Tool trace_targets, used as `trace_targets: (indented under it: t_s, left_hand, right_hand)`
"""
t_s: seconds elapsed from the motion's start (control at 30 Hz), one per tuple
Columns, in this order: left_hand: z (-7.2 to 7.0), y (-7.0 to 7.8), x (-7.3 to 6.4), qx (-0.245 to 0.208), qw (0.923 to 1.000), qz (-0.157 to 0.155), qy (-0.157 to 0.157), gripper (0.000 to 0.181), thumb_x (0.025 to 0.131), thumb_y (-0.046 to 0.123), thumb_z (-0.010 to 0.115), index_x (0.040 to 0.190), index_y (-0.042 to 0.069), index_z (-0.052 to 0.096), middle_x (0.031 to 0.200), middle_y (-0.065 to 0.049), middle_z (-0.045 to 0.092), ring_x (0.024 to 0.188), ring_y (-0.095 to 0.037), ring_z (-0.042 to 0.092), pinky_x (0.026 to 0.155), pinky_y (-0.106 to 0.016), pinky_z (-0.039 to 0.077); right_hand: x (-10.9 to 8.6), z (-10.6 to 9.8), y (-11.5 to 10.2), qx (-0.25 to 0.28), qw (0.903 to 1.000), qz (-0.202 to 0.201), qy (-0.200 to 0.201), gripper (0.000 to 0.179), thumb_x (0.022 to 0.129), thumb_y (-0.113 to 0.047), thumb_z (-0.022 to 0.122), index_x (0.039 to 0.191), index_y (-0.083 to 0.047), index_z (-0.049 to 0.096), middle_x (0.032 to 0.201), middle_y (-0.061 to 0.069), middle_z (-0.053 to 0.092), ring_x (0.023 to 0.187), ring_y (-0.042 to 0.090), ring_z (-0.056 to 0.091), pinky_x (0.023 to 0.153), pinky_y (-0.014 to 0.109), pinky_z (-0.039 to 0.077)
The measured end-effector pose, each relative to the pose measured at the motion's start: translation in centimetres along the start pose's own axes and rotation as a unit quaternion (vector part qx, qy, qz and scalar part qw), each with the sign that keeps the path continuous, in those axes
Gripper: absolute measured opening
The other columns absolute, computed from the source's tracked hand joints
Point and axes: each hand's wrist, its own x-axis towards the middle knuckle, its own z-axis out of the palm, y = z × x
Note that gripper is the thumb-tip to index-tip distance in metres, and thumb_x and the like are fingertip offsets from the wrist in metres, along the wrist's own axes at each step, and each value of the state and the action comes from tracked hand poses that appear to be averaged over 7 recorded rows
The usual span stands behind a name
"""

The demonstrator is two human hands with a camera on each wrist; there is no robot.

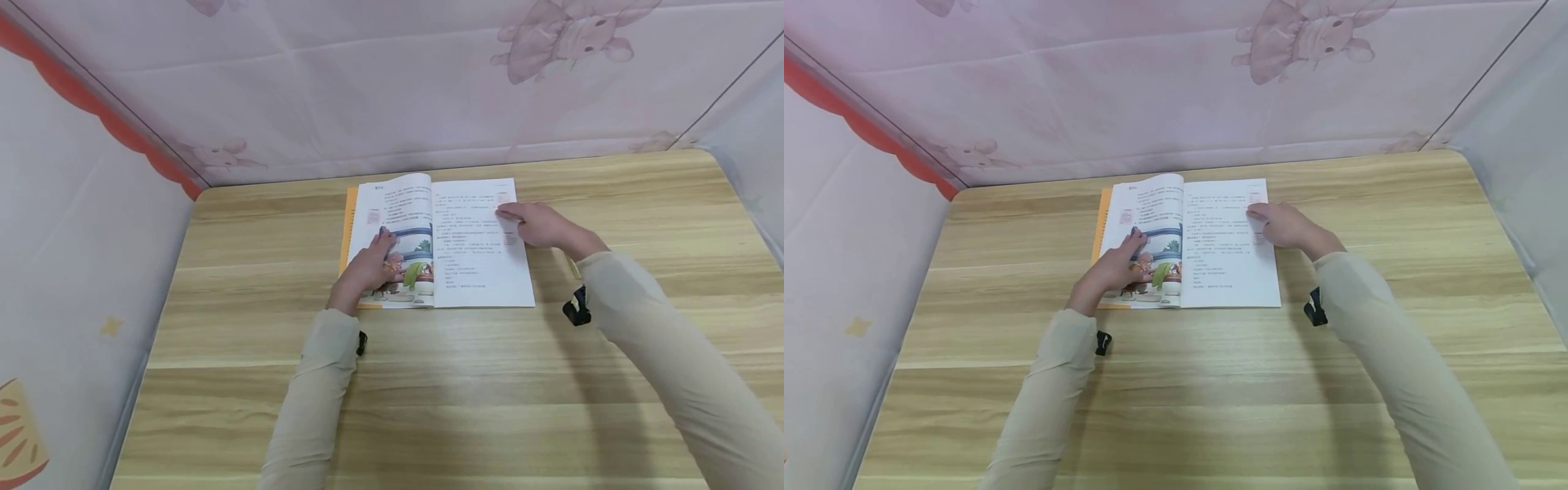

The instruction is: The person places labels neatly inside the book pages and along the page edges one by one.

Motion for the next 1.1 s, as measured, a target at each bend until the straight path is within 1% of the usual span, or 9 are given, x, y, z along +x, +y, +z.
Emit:
trace_targets:
  t_s: [0.2,0.47,0.53,0.6,0.67,0.7,0.77,0.87,1.1]
  left_hand:
    - [0.0,0.0,0.0,-0.002,1.0,0.0,0.005,0.072,0.085,0.016,0.064,0.146,0.016,0.024,0.152,0.002,0.007,0.133,-0.034,0.022,0.101,-0.045,0.029]
    - [0.1,-0.1,0.1,0.002,1.0,-0.001,0.006,0.073,0.085,0.017,0.064,0.146,0.017,0.023,0.152,0.002,0.006,0.133,-0.035,0.022,0.101,-0.046,0.029]
    - [0.1,-0.1,0.1,0.0,1.0,-0.002,0.005,0.074,0.085,0.017,0.064,0.146,0.017,0.023,0.152,0.003,0.005,0.133,-0.034,0.021,0.102,-0.046,0.028]
    - [0.2,-0.1,0.1,-0.004,1.0,-0.002,0.003,0.074,0.085,0.017,0.064,0.146,0.017,0.022,0.152,0.003,0.004,0.134,-0.034,0.019,0.102,-0.046,0.027]
    - [0.2,-0.1,0.1,-0.007,1.0,-0.001,0.002,0.074,0.086,0.017,0.064,0.146,0.017,0.022,0.152,0.003,0.003,0.135,-0.033,0.018,0.103,-0.046,0.026]
    - [0.2,-0.1,0.1,-0.008,1.0,-0.002,0.001,0.074,0.086,0.017,0.063,0.146,0.017,0.022,0.152,0.004,0.003,0.135,-0.033,0.016,0.103,-0.046,0.025]
    - [0.1,-0.1,0.1,-0.007,1.0,-0.001,0.0,0.073,0.086,0.016,0.063,0.146,0.017,0.022,0.152,0.004,0.002,0.135,-0.033,0.016,0.103,-0.046,0.025]
    - [0.1,0.0,0.0,-0.005,1.0,-0.001,0.0,0.072,0.086,0.015,0.062,0.146,0.017,0.023,0.152,0.003,0.002,0.135,-0.033,0.015,0.104,-0.046,0.024]
    - [0.0,0.0,-0.1,-0.008,1.0,-0.004,0.0,0.074,0.085,0.015,0.064,0.146,0.017,0.022,0.152,0.004,0.002,0.135,-0.033,0.015,0.104,-0.046,0.025]
  right_hand:
    - [-0.4,-0.4,1.0,0.018,0.9997,0.004,0.014,0.049,0.083,0.008,0.035,0.132,0.011,0.038,0.133,0.028,0.041,0.124,0.041,0.035,0.095,0.05,0.032]
    - [-0.5,-0.4,2.2,0.036,0.9992,0.012,0.015,0.048,0.083,0.009,0.035,0.131,0.012,0.038,0.131,0.024,0.044,0.124,0.038,0.036,0.09,0.046,0.033]
    - [-0.6,-0.4,2.2,0.04,0.9988,0.014,0.023,0.049,0.084,0.008,0.036,0.132,0.01,0.038,0.131,0.023,0.046,0.108,0.036,0.048,0.08,0.042,0.039]
    - [-0.8,-0.4,2.2,0.051,0.998,0.014,0.036,0.049,0.084,0.007,0.037,0.133,0.01,0.038,0.129,0.023,0.047,0.092,0.032,0.052,0.067,0.034,0.041]
    - [-1.2,-0.6,2.0,0.06,0.997,0.015,0.047,0.048,0.085,0.006,0.037,0.133,0.009,0.038,0.127,0.024,0.049,0.086,0.031,0.053,0.062,0.032,0.04]
    - [-1.4,-0.8,2.0,0.071,0.9961,0.017,0.05,0.048,0.085,0.005,0.038,0.133,0.008,0.038,0.127,0.025,0.048,0.087,0.032,0.054,0.063,0.032,0.042]
    - [-1.7,-1.2,1.8,0.083,0.9949,0.018,0.054,0.046,0.086,0.003,0.04,0.132,0.009,0.039,0.127,0.027,0.048,0.104,0.036,0.053,0.075,0.037,0.046]
    - [-2.2,-2.0,1.8,0.097,0.9936,0.015,0.057,0.044,0.088,0.0,0.043,0.13,0.012,0.04,0.124,0.03,0.049,0.114,0.043,0.046,0.09,0.05,0.039]
    - [-3.1,-3.3,2.0,0.061,0.994,0.007,0.091,0.028,0.088,-0.006,0.052,0.11,0.011,0.056,0.099,0.027,0.06,0.09,0.036,0.056,0.075,0.044,0.045]
